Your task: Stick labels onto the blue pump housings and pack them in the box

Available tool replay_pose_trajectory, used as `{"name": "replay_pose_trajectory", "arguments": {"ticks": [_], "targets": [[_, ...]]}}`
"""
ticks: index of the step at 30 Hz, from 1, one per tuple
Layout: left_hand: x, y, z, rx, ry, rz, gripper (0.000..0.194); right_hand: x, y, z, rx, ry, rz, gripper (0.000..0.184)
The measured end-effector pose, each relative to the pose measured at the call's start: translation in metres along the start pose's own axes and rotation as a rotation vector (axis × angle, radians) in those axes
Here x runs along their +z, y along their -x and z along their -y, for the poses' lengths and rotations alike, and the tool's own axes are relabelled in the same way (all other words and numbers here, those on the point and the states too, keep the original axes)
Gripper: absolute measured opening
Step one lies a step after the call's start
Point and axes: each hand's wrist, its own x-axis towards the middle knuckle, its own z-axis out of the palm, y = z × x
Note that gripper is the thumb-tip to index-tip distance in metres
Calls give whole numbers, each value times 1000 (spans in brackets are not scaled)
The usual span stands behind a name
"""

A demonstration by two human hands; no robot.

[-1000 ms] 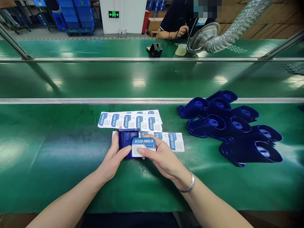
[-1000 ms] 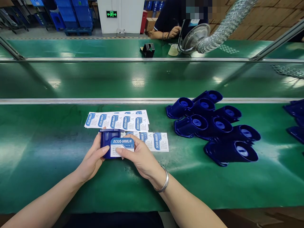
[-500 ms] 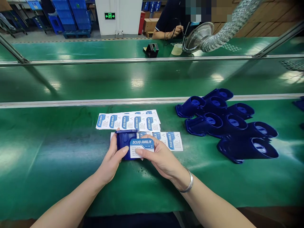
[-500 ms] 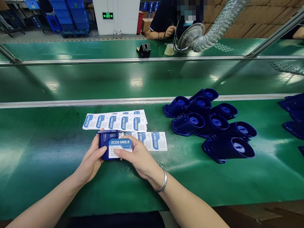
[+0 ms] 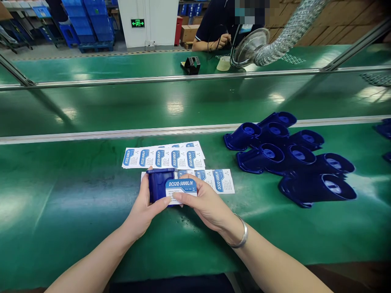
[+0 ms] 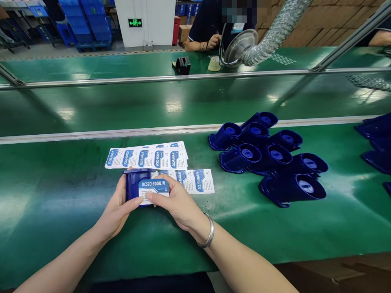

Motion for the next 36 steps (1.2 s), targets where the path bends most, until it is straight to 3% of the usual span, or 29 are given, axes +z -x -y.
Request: {"name": "replay_pose_trajectory", "arguments": {"ticks": [21, 31, 36], "targets": [[-1, 0, 2, -12, -4, -22, 98, 0, 0, -1, 6, -44, 8, 32], [2, -1, 7, 35, 45, -260, 70, 8, 5, -14, -50, 138, 45, 28], [4, 1, 0, -41, 141, -192, 83, 7, 1, -7, -101, 57, 68, 30]]}}
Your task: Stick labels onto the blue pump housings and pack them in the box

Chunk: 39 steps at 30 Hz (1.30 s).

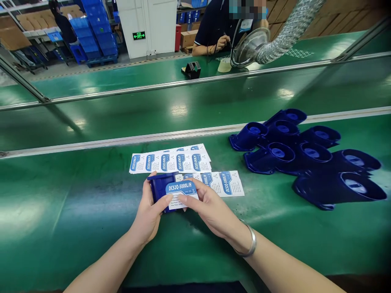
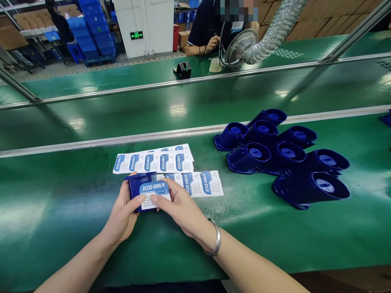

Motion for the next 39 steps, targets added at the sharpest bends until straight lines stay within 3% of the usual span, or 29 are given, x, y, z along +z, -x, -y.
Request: {"name": "replay_pose_trajectory", "arguments": {"ticks": [6, 10, 13, 17, 22, 27, 39], "targets": [[3, 4, 1, 33, 48, 94, 118, -6, -5, 12, -72, -32, 21, 25], [0, 1, 5, 69, 68, 84, 90, -9, -5, 11, -142, 50, 40, 27], [-4, -2, 6, 67, 69, 31, 69, -12, -4, 12, -192, 181, -59, 32], [-7, -1, 6, 52, 91, 21, 58, -15, -4, 17, -291, 408, -158, 26], [-7, 2, 6, 49, 117, 38, 62, -13, 0, 20, -463, 655, -138, 30], [-9, 1, 8, 58, 110, 44, 66, -11, 4, 19, -619, 722, -134, 28], [-9, -1, 9, 17, 98, 47, 67, -9, 7, 19, -703, 800, -164, 31]]}}
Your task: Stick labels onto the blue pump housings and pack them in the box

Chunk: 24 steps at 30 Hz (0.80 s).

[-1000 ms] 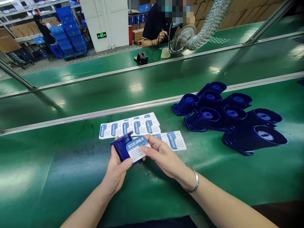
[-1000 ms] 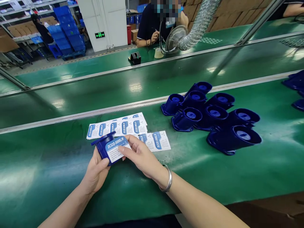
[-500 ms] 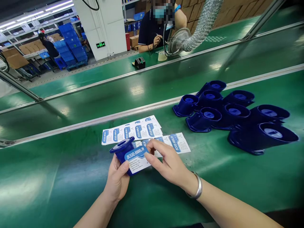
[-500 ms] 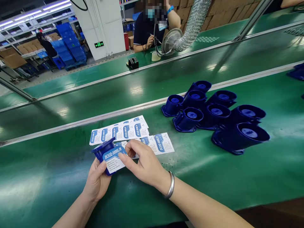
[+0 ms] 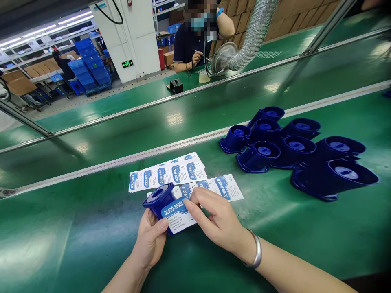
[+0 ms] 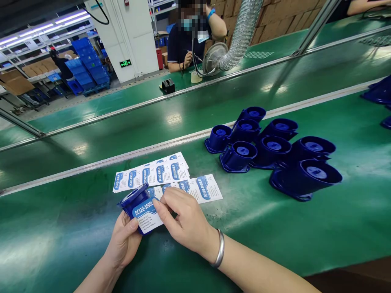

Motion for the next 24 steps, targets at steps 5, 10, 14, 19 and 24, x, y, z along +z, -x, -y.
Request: {"name": "replay_pose_trajectory", "arguments": {"ticks": [5, 10, 14, 19, 24], "targets": [[-5, 2, 1, -29, 36, 22, 73, 2, -1, 0, -47, 21, 19, 31], [-7, 6, 4, -38, 58, 23, 74, 9, 0, 0, -79, 9, 37, 31], [-2, 11, 1, -40, 77, 35, 72, 15, 3, 2, -73, -35, 25, 32], [-2, 13, 2, -42, 76, 37, 67, 25, 10, 1, -18, -156, -27, 28], [-14, 5, 7, -8, 80, 56, 61, 39, 15, -7, 215, -346, -120, 20]]}}
